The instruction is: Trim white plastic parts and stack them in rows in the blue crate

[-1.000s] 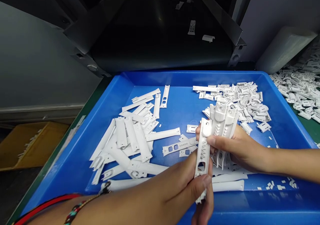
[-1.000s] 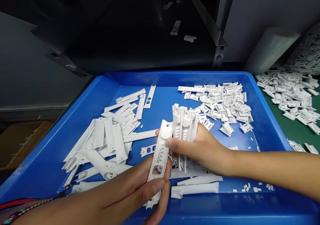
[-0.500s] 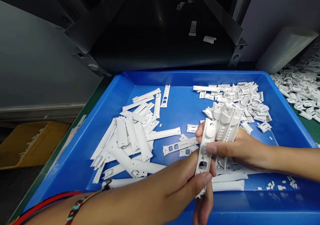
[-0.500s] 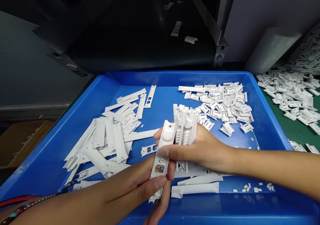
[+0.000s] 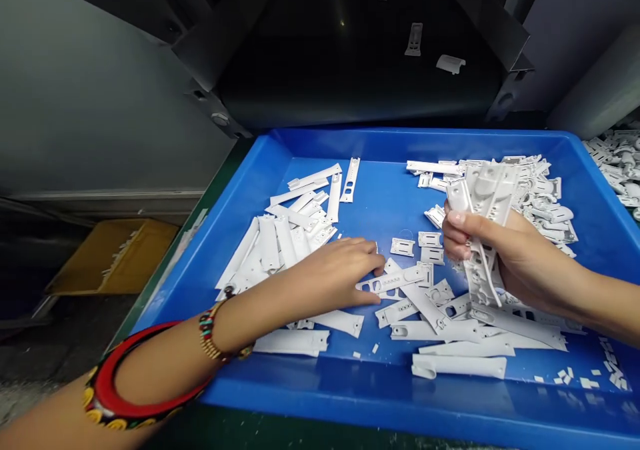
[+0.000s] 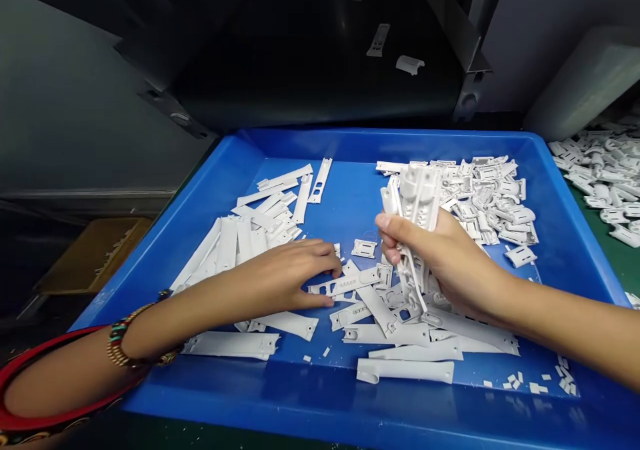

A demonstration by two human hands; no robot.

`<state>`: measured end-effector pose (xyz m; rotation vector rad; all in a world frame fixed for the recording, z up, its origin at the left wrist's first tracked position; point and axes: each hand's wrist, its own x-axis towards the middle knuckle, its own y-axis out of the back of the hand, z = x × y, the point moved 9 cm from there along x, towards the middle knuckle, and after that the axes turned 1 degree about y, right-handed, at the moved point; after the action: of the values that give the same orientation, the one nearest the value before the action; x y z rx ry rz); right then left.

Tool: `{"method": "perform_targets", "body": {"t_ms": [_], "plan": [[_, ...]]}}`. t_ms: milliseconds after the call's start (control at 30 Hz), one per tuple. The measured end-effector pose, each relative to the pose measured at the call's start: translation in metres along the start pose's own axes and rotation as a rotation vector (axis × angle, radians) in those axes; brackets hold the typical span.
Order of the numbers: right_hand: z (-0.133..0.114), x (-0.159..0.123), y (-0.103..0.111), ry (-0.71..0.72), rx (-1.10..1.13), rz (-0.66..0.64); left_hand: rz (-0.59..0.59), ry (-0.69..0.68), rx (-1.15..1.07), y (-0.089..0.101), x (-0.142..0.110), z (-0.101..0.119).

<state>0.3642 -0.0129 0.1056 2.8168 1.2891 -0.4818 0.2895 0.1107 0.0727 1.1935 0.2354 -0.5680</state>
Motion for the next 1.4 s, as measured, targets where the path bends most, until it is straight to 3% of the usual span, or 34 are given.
{"method": "perform_targets", "body": {"t_ms": [100,200,367,567,833,967,1067,1167,1267,1400], "plan": [[0.005,0.006,0.007,-0.001,-0.069,0.035,0.024,0.056,-0.142,-0.001,0.004,0.0],[0.009,0.012,0.02,0.009,-0.138,0.128,0.03,0.12,-0.469,0.004,0.001,-0.003],[-0.013,0.011,0.024,0.182,-0.378,0.199,0.106,0.156,-0.942,0.015,-0.008,0.008],[-0.043,-0.001,0.014,0.403,-0.587,0.217,0.253,0.133,-1.169,0.021,-0.017,0.022],[-0.036,0.001,0.005,0.418,-0.604,0.147,0.299,0.107,-1.087,0.019,-0.015,0.024],[-0.034,0.0,0.001,0.396,-0.51,0.15,0.396,-0.028,-0.822,0.024,-0.014,0.033],[-0.033,0.001,0.002,0.377,-0.395,0.145,0.485,-0.091,-0.779,0.031,-0.014,0.038],[-0.025,0.008,0.0,0.31,-0.192,0.043,0.546,-0.048,-0.858,0.039,-0.015,0.036],[-0.01,0.013,-0.008,0.193,-0.063,-0.078,0.52,0.042,-0.838,0.041,-0.013,0.033],[-0.004,0.014,-0.006,0.111,-0.019,-0.057,0.486,0.016,-0.742,0.043,-0.01,0.031]]}}
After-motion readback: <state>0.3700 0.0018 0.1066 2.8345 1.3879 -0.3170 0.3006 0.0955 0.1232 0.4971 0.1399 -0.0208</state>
